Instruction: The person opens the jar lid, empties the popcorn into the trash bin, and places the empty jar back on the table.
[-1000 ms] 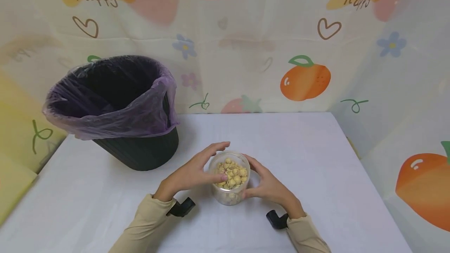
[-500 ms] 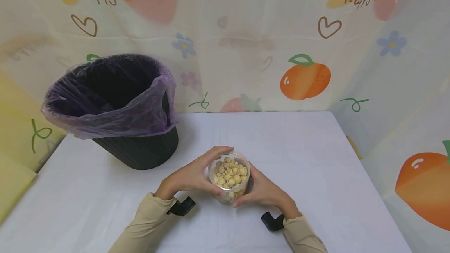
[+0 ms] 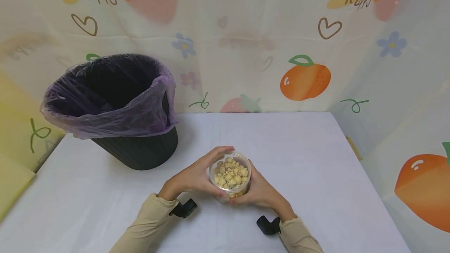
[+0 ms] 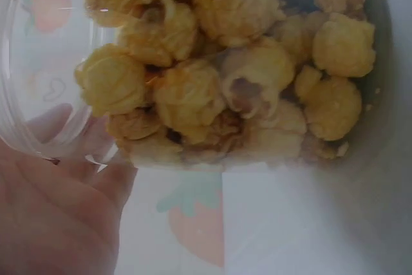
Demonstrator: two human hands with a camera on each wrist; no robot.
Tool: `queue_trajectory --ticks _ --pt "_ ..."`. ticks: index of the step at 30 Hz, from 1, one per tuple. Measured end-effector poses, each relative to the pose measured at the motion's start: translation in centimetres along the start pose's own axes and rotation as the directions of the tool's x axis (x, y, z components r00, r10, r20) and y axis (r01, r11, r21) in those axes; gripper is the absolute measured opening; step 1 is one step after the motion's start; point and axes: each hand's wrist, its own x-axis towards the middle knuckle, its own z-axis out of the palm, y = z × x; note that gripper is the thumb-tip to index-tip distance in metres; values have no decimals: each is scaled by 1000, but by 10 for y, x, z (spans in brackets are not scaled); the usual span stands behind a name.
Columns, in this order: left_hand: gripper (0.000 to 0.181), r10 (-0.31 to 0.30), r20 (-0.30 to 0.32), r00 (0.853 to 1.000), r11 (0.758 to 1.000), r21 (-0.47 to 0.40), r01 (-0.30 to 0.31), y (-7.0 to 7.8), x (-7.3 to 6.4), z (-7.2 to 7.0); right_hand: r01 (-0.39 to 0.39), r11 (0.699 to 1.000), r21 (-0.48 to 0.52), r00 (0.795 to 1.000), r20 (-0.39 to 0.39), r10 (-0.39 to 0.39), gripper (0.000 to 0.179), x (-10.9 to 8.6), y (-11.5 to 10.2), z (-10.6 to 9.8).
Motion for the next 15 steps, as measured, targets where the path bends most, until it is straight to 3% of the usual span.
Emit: queue_trajectory --ticks 9,15 --pt "118 -54 16 998 998 -16 54 -2 -1 0 -4 1000 13 1000 -10 4 116 0 -1 2" --pt "113 -34 -25 999 999 -9 33 -2 -1 4 -4 1000 -6 1000 -11 4 114 1 -1 2"
